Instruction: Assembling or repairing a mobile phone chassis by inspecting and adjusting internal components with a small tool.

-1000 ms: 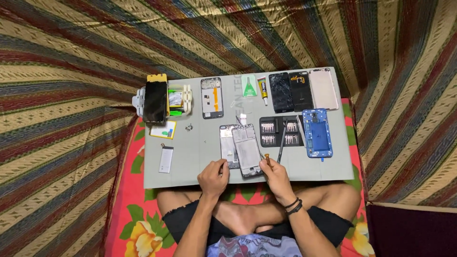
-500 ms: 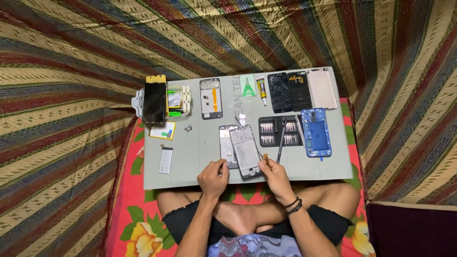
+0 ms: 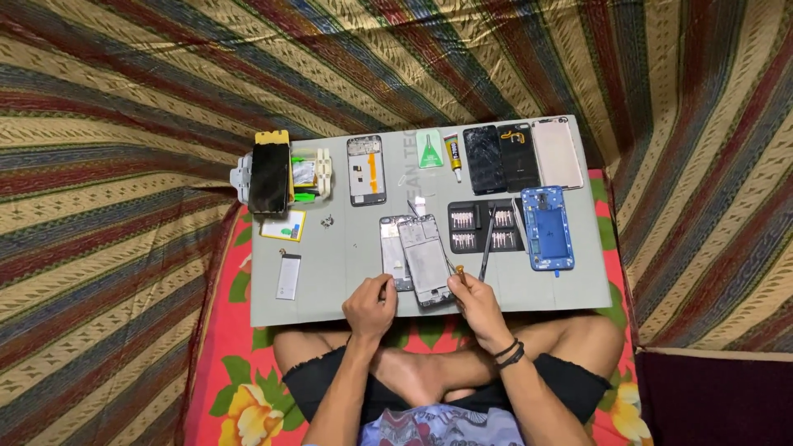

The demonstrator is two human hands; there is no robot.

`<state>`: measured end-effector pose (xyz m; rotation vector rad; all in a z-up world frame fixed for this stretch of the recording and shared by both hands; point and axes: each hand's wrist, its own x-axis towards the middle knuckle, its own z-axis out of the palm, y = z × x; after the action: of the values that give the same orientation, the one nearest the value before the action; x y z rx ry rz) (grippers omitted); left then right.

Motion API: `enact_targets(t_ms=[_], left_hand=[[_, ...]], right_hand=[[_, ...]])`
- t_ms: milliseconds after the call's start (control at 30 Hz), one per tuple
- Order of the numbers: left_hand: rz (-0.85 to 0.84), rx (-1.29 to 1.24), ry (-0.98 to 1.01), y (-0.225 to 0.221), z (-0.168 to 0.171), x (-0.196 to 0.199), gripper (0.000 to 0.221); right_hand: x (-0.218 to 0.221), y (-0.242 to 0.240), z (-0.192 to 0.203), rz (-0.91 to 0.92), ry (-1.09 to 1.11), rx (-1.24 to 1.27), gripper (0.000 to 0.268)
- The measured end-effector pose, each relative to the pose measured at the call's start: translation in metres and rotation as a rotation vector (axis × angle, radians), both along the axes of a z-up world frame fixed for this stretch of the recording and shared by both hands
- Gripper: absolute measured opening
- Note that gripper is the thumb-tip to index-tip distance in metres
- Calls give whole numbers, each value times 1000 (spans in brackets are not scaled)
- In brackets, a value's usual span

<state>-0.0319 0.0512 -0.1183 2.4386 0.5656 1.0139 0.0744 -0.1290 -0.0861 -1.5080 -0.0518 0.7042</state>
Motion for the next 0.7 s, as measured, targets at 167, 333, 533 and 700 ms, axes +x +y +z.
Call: enact_targets(t_ms=[167, 333, 533, 700], left_hand=[[-3, -25, -12, 2, -3, 1, 7], [-9, -42, -3, 1, -2, -1, 7], [-43, -134, 5, 2, 3, 1, 7], [-22, -357, -9, 2, 17, 5, 12]], right_hand=[[-1, 2, 1, -9, -18, -15, 28], [-2, 0, -4, -15, -13, -25, 27], [2, 1, -6, -1, -40, -45, 31], [0, 3, 0, -12, -15, -22, 28]])
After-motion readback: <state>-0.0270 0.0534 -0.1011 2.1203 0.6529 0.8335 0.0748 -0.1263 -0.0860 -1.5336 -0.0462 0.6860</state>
